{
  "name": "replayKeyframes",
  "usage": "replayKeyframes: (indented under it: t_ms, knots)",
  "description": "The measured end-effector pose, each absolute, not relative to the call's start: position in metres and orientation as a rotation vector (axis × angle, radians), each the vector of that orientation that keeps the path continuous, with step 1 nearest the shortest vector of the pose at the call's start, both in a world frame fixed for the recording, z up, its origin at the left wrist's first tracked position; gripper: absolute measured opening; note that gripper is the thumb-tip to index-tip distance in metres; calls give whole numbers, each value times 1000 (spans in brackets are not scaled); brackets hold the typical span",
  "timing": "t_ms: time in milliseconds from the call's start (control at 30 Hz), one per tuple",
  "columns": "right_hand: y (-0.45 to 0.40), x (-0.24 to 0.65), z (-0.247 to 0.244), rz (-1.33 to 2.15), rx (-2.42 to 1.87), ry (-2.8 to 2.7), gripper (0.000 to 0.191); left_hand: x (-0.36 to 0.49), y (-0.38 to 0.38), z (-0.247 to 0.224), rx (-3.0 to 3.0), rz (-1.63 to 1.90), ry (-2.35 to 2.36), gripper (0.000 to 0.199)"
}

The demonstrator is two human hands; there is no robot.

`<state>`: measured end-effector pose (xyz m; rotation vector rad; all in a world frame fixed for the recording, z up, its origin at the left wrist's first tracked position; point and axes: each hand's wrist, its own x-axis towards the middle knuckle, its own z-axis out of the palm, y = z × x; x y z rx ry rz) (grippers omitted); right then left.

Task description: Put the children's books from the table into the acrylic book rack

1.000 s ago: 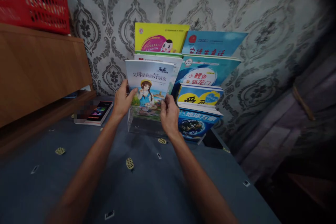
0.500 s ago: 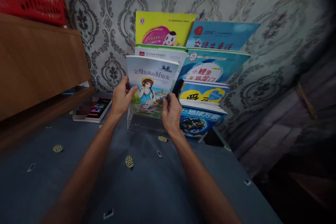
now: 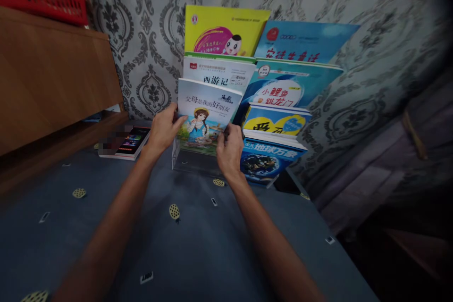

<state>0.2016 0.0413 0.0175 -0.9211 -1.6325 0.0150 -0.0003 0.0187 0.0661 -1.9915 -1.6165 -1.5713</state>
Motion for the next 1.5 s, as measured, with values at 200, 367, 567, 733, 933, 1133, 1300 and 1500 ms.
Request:
replayKeyframes:
  t_ms: [200, 367, 567, 733, 933, 1133, 1300, 1500]
  knots:
    - [40, 199, 17, 18, -925, -1603, 22, 0, 23, 61, -2027, -1573, -1614, 11]
    - [41, 198, 15, 22, -935, -1596, 29, 0, 27, 55, -2008, -1499, -1614, 12]
    - [42, 197, 15, -28, -944, -1587, 31, 7, 14, 66, -1990, -1084, -1925, 22]
    - [38, 189, 11, -33, -981, -1560, 42, 12, 7, 71, -1981, -926, -1993, 26]
    - [31, 180, 7, -49, -1083, -1528, 56, 14, 8, 68, -1965, -861, -2007, 27]
    - [30, 177, 6, -34, -1111, -1506, 59, 15, 9, 65, -1978, -817, -1986, 26]
    - [33, 177, 3, -34, -1082, -1514, 59, 17, 5, 70, -1985, -816, -2004, 27]
    - [36, 178, 0, -12, -1032, -1547, 64, 25, -1, 76, -1935, -758, -2103, 31]
